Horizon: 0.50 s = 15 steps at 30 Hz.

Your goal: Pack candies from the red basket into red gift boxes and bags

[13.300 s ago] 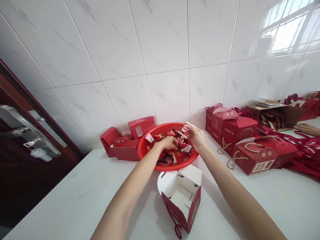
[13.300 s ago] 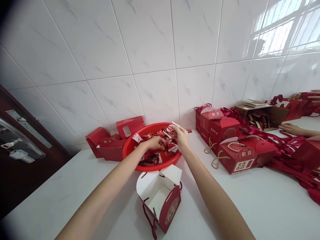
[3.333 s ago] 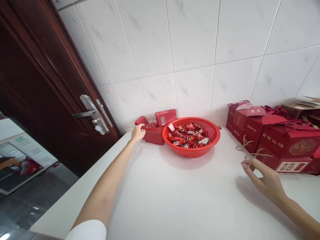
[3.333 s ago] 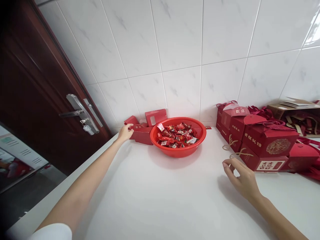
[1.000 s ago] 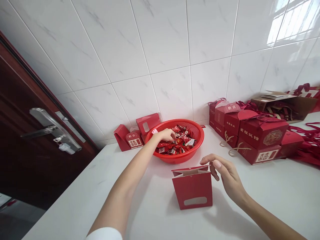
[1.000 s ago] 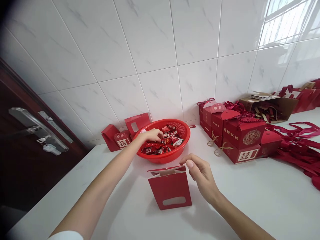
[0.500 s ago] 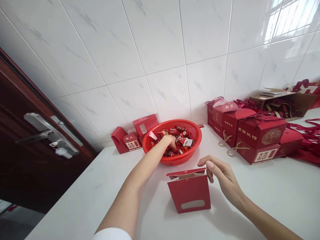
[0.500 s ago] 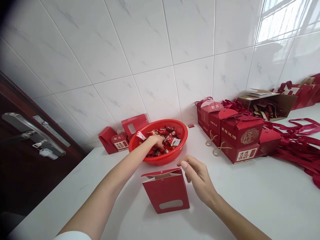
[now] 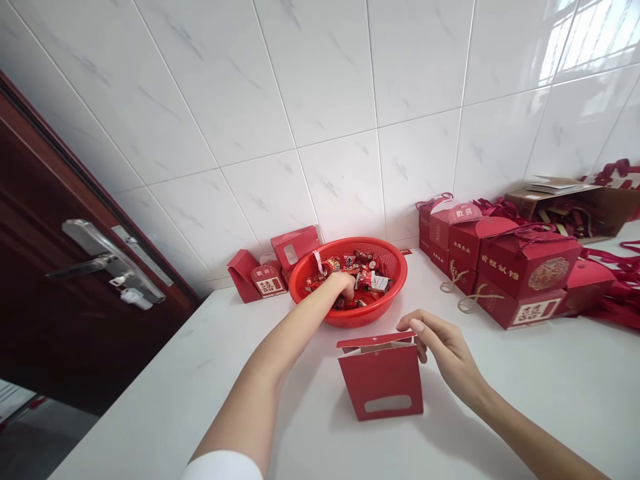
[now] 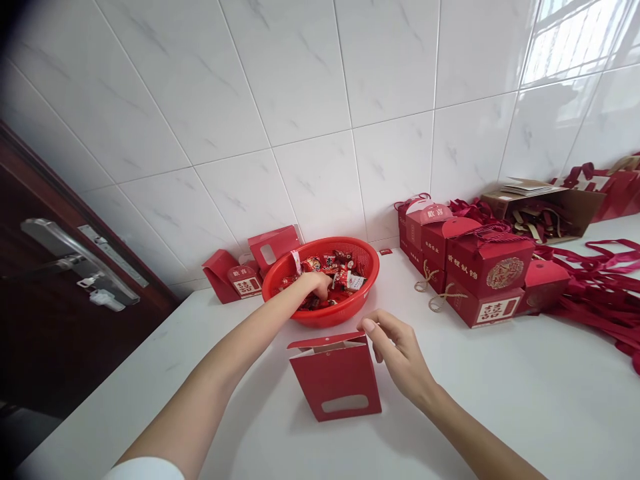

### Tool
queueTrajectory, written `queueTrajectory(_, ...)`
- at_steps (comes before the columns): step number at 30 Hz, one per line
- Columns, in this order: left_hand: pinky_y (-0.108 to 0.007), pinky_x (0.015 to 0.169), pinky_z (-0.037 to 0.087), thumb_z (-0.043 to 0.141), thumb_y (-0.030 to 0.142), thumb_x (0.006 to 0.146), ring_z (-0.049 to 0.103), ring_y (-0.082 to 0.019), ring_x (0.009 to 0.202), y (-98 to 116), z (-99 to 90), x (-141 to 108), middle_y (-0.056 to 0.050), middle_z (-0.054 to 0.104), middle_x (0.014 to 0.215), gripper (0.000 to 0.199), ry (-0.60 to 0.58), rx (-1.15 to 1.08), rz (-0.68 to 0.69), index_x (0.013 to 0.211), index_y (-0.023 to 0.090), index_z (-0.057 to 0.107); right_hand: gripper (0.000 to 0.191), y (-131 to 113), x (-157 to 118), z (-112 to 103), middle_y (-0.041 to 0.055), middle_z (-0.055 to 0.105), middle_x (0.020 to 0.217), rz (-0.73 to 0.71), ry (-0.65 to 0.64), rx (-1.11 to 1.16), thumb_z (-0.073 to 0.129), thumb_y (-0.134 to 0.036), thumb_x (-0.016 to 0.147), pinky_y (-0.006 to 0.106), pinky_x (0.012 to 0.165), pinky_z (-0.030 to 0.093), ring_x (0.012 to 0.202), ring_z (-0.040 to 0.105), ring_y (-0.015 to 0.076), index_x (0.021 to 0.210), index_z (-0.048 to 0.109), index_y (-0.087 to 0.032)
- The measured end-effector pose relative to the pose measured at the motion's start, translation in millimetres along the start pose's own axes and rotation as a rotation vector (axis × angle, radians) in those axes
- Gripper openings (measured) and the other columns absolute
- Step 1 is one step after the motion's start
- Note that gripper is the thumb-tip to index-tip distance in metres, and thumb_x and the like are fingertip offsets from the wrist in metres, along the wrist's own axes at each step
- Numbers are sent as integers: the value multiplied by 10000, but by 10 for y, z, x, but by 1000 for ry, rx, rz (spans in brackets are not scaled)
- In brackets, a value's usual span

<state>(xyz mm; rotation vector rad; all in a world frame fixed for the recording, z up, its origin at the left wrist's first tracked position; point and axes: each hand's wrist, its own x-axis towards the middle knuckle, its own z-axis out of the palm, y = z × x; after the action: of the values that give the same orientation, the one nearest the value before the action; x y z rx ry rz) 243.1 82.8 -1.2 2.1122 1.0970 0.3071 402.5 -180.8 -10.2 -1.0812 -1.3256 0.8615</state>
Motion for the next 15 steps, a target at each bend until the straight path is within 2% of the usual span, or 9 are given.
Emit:
queueTrajectory(3,-385,857,568,632,357,948,651,-223,1019,-12,-69,-52,-78,651,1187,282,-36,26,-38,1164,176,648,459,11,3,1,18,576,728,10,-7,-2,487,-601,935,282,555,403,548,454,128,790,652,-198)
queueTrajectory(4,-359,810,570,702,343,888,663,-216,945,-12,-116,-82,-62,682,1093,253,-53,34,-46,1072,170,683,463,12,3,3,17,570,719,12,-8,-2,486,-605,934,282,552,400,550,452,131,787,650,-198)
queueTrajectory(6,-302,683,545,844,231,656,654,-195,761,-1,-226,-152,-13,699,836,217,-97,48,-54,818,174,711,468,14,0,7,13,553,694,19,-11,-1,485,-612,932,281,548,394,552,448,135,781,645,-199)
queueTrajectory(8,-269,584,490,809,96,483,610,-169,629,24,-325,-229,31,643,653,246,-123,32,-41,663,189,670,472,13,0,10,7,539,674,25,-9,1,488,-618,930,279,545,389,551,443,135,776,642,-199)
queueTrajectory(12,-227,507,387,652,131,513,498,-101,529,81,-426,-354,61,579,636,246,-44,-90,38,748,195,621,482,21,13,7,10,561,689,33,1,-5,491,-628,925,283,555,397,546,450,130,778,653,-199)
queueTrajectory(15,-213,493,332,616,165,523,426,-78,517,110,-442,-403,66,546,647,247,16,-155,74,767,191,584,477,51,24,-3,14,584,691,41,12,-35,495,-625,923,289,572,405,540,458,129,780,658,-200)
